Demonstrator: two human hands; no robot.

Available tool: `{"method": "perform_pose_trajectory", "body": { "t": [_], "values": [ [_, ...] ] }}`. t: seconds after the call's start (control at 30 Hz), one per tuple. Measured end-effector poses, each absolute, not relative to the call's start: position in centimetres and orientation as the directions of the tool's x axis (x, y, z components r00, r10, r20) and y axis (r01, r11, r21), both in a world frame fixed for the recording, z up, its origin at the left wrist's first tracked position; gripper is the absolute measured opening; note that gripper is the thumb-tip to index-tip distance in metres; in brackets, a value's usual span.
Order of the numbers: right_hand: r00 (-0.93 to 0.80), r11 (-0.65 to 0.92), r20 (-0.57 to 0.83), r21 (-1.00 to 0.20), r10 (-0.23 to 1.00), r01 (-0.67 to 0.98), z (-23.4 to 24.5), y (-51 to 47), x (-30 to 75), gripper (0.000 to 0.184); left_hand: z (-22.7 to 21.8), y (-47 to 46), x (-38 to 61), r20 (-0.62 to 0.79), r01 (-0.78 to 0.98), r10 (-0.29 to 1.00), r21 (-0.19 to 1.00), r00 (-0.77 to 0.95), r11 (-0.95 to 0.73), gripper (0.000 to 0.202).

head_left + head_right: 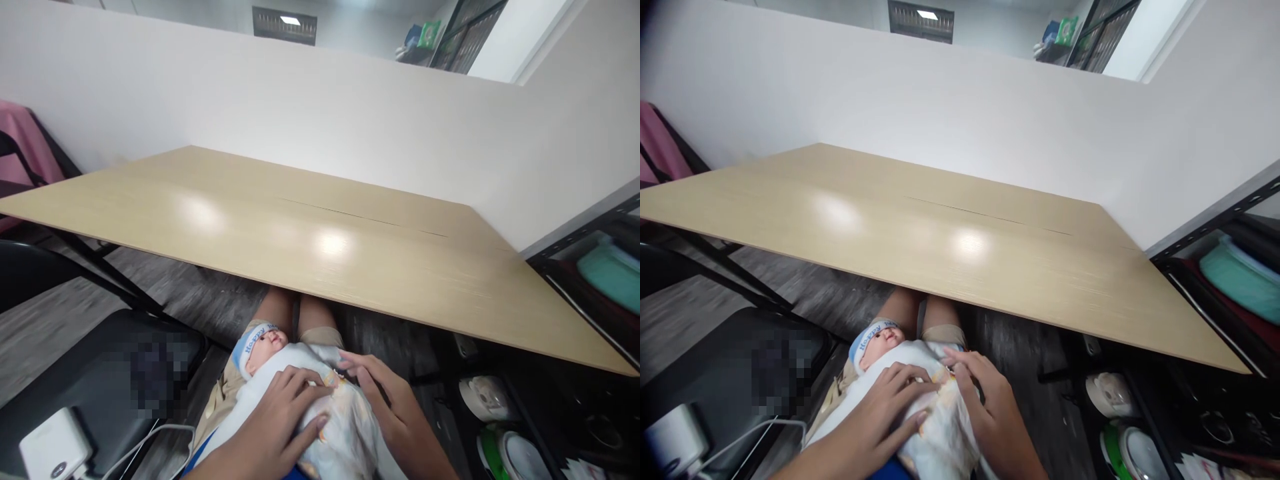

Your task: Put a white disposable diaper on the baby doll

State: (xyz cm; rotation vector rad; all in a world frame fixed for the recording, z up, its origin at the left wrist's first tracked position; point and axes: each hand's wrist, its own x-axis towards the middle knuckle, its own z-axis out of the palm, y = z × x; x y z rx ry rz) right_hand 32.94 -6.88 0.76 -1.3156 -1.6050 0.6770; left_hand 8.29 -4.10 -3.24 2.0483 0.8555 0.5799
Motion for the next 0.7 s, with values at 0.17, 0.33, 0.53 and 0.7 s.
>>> {"method": "perform_pose_trajectory", "body": {
  "t": [0.17, 0.33, 0.53, 0.7],
  "values": [
    [-0.141, 0.07, 0.004, -0.884, 0.99, 0.461, -4.8, -3.8, 34.0, 0.027, -3.2, -2.5, 8.6, 0.039, 0.405, 0.743, 0.819, 0.669, -0.408, 0.028],
    [-0.178, -0.042, -0.135, -0.895, 0.975, 0.445, -7.7, -2.6, 34.5, 0.025, -4.6, -1.1, 8.9, 0.035, 0.366, 0.731, 0.848, 0.682, -0.382, 0.016],
    [-0.109, -0.05, -0.116, -0.876, 0.987, 0.479, -10.7, -0.6, 35.7, 0.027, -5.0, -0.7, 9.4, 0.012, 0.384, 0.75, 0.854, 0.661, -0.352, 0.012],
    [-0.02, -0.055, -0.076, -0.857, 0.997, 0.512, -11.4, -0.3, 36.5, 0.033, -3.1, -0.8, 7.6, -0.065, 0.346, 0.728, 0.906, 0.682, -0.244, 0.022]
  ]
}}
